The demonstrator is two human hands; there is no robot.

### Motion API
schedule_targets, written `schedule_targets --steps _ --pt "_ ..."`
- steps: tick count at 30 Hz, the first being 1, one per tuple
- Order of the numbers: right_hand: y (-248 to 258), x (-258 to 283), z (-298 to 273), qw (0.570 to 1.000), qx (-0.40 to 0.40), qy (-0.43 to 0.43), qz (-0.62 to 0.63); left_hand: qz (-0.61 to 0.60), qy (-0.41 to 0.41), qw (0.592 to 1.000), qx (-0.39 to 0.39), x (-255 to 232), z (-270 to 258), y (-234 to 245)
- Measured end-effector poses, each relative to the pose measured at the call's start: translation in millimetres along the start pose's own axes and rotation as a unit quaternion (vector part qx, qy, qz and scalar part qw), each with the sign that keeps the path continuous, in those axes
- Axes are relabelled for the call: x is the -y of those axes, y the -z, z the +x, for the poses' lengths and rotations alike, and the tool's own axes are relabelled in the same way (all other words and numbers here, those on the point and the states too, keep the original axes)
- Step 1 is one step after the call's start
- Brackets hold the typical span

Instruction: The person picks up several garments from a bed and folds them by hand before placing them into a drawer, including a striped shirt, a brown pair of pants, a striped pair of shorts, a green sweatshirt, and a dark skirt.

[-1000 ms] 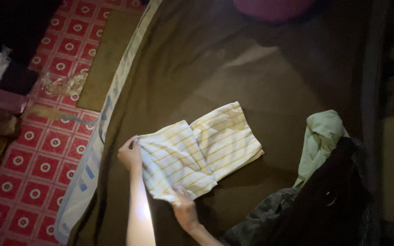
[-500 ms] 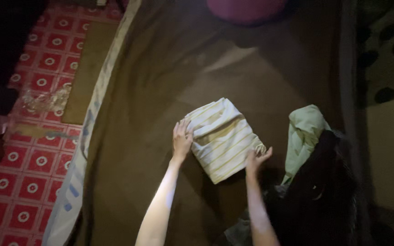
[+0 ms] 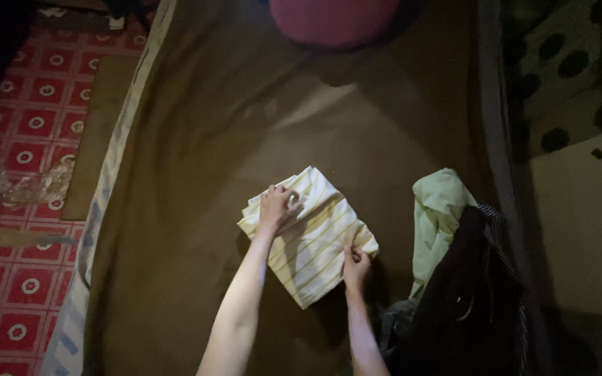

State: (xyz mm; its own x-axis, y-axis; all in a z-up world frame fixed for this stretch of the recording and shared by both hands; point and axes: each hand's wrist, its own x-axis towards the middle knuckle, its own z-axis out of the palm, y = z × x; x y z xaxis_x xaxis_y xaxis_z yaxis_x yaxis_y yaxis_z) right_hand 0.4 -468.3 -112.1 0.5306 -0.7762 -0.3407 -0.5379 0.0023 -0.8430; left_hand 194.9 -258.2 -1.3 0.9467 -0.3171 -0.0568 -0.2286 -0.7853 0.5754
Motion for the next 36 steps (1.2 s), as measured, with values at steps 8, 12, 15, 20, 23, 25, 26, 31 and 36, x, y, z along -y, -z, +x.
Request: schedule_targets --steps 8,12,15,20,23,25,26,31,36 --pt "-26.7 144.9 42.3 0.845 0.163 0.474 -0.189 -0.204 0.137 0.966 -0.077 71.4 -58.2 32.0" --pt "-72.4 220.1 60.4 0.647 0.272 0.669 -0.244 -0.105 -0.02 0.991 -0.077 92.2 -100.1 30.6" --pt "-93.0 234.4 66.9 0.617 0.436 0.425 -0.498 -0.11 0.015 0.985 -0.134 106.2 -92.7 20.8" --pt "-115.2 195.2 81.5 0.808 0.327 0.381 -0.31 -0.205 0.185 0.947 -0.162 96.9 -71.9 -7.3" --pt "-126.6 159.5 89.4 0.825 0.202 0.443 -0.288 -0.282 0.256 0.913 -0.147 97.1 -62.7 -9.3" --pt "-130.3 144.3 98.7 0.855 0.171 0.435 -0.224 -0.275 0.214 0.931 -0.109 112.2 -65.0 -4.8" --pt "-128.9 139.3 101.1 0.88 0.138 0.425 -0.16 -0.276 0.214 0.931 -0.109 124.3 -69.2 -2.4" --pt "-81.1 81.7 9.0 0.704 0.124 0.663 -0.222 -0.424 0.13 0.882 0.162 196.6 -77.6 2.1" --pt "-12.2 58.9 -105.0 0.624 0.331 0.601 -0.375 -0.269 0.124 0.94 0.171 202.0 -41.3 29.8"
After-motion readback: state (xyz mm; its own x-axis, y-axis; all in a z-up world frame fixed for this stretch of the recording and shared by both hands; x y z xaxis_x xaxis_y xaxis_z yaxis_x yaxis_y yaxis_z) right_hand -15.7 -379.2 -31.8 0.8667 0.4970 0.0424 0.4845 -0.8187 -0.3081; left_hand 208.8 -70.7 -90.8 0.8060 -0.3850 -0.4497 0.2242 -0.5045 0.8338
